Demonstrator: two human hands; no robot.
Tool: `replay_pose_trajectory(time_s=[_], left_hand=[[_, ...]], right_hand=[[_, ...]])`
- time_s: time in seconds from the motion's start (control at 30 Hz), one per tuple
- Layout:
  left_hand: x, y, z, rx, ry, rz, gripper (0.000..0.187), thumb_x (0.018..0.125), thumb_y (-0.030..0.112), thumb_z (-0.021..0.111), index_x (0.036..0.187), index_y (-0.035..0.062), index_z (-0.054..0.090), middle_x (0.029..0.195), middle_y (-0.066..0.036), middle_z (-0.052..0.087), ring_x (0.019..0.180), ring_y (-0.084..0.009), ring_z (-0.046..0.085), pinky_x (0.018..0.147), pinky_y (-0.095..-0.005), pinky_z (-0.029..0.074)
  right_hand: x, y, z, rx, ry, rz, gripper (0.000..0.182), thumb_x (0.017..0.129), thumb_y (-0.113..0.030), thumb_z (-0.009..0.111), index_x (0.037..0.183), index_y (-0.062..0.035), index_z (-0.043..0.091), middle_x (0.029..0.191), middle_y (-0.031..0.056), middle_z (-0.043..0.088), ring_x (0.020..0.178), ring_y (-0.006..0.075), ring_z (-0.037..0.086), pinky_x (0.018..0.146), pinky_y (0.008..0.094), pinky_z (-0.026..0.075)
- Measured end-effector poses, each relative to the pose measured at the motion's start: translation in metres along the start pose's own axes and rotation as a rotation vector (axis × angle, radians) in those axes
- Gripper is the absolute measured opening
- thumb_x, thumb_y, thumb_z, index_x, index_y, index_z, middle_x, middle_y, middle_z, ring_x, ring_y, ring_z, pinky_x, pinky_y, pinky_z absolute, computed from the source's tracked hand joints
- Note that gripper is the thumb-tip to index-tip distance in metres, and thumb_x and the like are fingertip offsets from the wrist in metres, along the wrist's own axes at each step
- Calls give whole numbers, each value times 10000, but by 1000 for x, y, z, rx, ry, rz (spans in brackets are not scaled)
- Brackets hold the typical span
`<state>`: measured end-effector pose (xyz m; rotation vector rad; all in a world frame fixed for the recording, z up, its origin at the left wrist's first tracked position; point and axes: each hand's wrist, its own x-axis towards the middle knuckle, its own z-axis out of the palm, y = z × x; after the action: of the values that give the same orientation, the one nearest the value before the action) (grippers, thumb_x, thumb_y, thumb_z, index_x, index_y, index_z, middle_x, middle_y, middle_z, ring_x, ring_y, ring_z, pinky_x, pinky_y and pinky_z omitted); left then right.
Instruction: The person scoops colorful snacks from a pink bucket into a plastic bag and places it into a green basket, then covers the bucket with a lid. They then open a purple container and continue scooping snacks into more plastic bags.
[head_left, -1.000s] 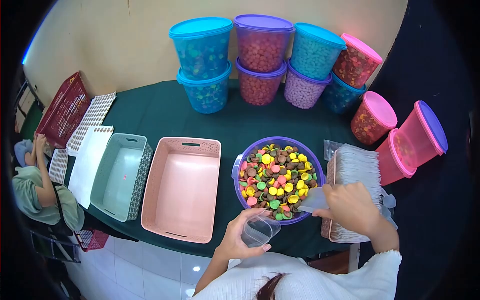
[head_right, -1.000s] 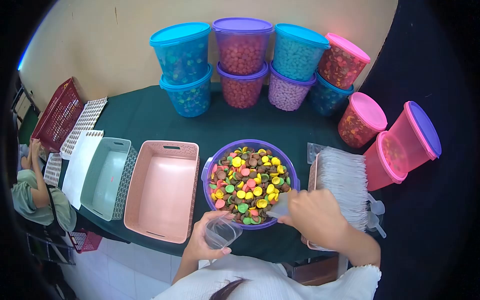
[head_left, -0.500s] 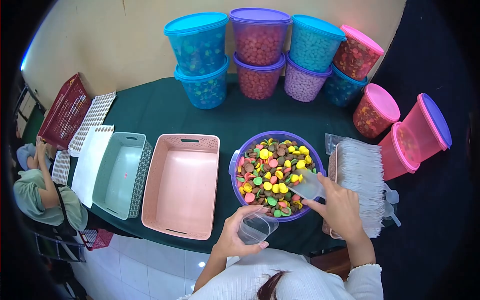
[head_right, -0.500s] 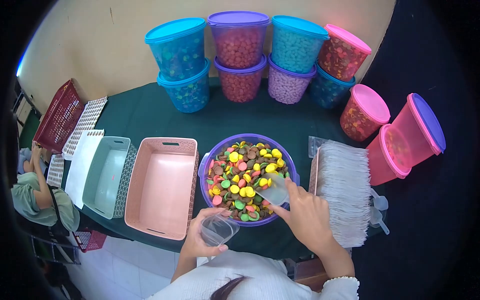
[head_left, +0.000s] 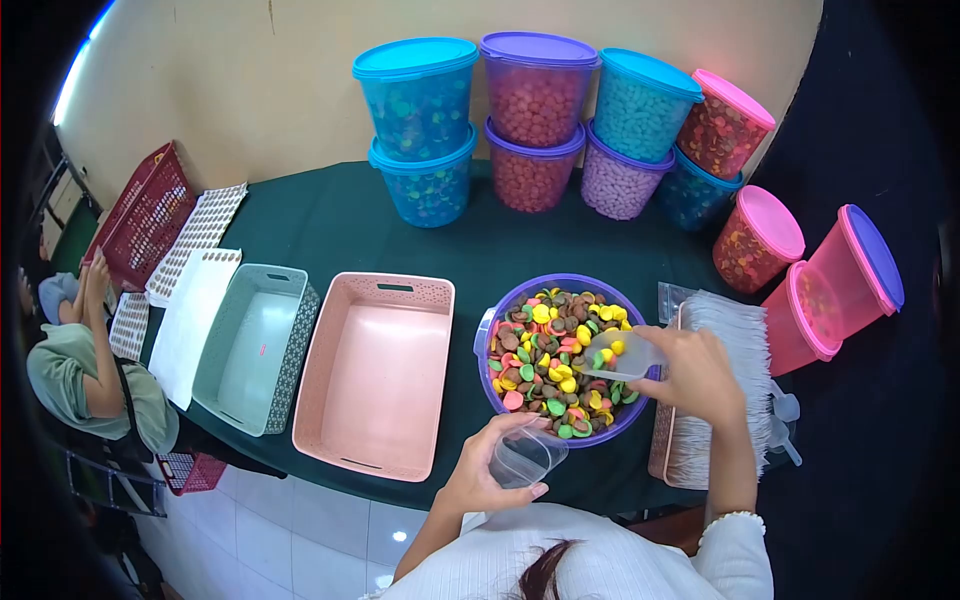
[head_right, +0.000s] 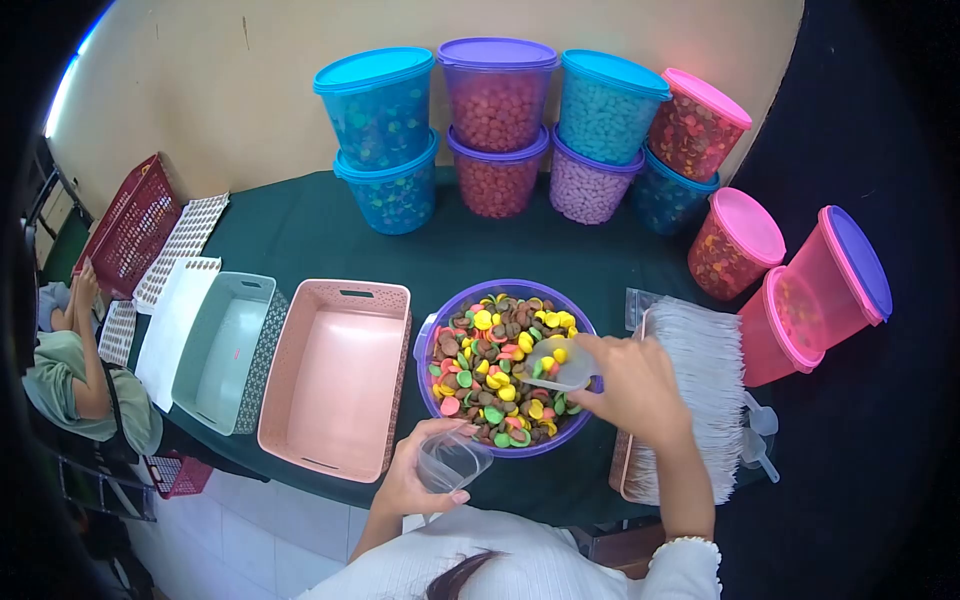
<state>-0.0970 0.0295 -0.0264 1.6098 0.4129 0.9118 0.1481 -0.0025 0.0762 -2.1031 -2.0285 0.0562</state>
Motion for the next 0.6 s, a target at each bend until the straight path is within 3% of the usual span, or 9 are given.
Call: replay_pose_trajectory(time_s=[0.07, 0.2, 0.3, 0.37, 0.6], left_hand=[[1, 1, 0, -7, -4, 2, 715, 538, 170, 733, 1151, 8, 402, 1057, -159, 544, 966, -227, 538, 868, -333, 393], [2, -2, -3, 34, -28, 11, 719, 545, 192, 733, 1154, 7, 399, 1055, -155, 547, 951, -228, 543, 849, -334, 401], [1, -2, -6, 19, -44, -6, 726, 545, 209, 735, 1157, 8, 400, 1053, -154, 547, 941, -226, 542, 834, -332, 405], [3, -1, -6, -4, -45, 0, 730, 544, 216, 736, 1159, 9, 401, 1052, -154, 545, 940, -223, 539, 828, -329, 405], [5, 3, -10, 6, -95, -34, 741, 546, 218, 744, 1169, 17, 397, 1043, -146, 538, 958, -218, 521, 845, -326, 389]], right_hand=[[1, -2, -14, -150, -67, -84, 484, 564, -205, 717, 1010, -104, 557, 773, 45, 585, 762, 211, 561, 705, 337, 337], [11, 2, -9, -180, -107, -181, 478, 569, -173, 711, 1016, -111, 554, 832, 39, 579, 810, 196, 544, 730, 331, 324], [15, 9, 6, -35, -118, -215, 478, 568, -144, 705, 1020, -117, 551, 868, 42, 570, 836, 195, 524, 753, 326, 319], [12, 11, 10, 31, -15, -226, 483, 568, -126, 699, 1025, -122, 545, 881, 50, 563, 841, 199, 517, 771, 324, 319], [8, 17, 13, 28, -7, -247, 487, 569, -114, 694, 1030, -116, 538, 911, 57, 565, 851, 209, 515, 802, 329, 316]])
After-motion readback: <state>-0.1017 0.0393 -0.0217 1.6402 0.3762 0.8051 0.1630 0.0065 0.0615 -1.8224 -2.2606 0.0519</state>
